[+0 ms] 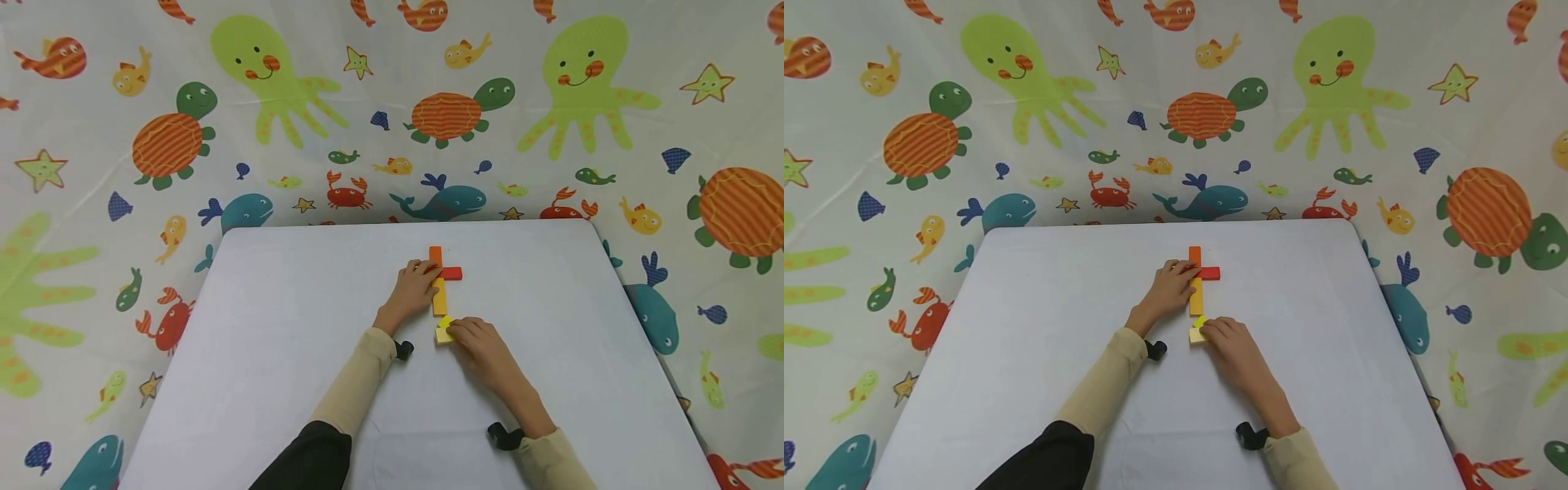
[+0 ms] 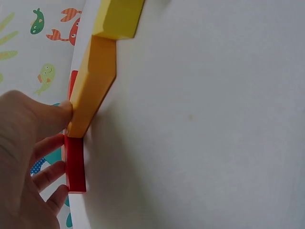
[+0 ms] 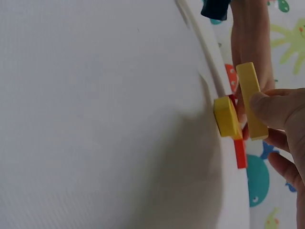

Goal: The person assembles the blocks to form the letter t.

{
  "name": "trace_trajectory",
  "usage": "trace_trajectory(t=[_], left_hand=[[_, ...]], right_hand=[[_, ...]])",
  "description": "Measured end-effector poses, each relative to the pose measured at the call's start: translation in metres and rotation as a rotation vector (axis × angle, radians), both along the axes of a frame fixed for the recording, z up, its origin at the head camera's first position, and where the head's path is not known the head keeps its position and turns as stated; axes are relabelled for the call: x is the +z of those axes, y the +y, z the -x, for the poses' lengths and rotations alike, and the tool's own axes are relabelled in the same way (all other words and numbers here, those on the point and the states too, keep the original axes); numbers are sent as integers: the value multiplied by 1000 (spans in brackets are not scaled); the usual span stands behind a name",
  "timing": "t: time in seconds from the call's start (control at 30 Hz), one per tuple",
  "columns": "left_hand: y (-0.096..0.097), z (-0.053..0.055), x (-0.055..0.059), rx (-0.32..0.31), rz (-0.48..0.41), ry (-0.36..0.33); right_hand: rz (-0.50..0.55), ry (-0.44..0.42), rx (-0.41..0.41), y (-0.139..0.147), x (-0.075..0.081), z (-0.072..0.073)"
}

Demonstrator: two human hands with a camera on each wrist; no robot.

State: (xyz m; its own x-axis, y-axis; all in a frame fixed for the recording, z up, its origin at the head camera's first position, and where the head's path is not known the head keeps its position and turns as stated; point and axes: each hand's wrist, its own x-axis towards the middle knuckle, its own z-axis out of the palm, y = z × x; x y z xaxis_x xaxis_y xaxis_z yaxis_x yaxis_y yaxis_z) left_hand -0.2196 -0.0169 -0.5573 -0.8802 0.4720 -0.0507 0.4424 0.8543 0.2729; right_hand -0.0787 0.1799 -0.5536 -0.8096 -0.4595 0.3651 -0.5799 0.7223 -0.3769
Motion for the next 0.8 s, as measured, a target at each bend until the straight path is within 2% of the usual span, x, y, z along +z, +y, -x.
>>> trace_trajectory(t=[0.4,0.8], left_hand=[[1,-2,1,10,-15,-18],[4,-3,7,30,-2,-35]], right_hand=[[0,5,-71,20,1,2],[-27,-53,-128,34,1,1]])
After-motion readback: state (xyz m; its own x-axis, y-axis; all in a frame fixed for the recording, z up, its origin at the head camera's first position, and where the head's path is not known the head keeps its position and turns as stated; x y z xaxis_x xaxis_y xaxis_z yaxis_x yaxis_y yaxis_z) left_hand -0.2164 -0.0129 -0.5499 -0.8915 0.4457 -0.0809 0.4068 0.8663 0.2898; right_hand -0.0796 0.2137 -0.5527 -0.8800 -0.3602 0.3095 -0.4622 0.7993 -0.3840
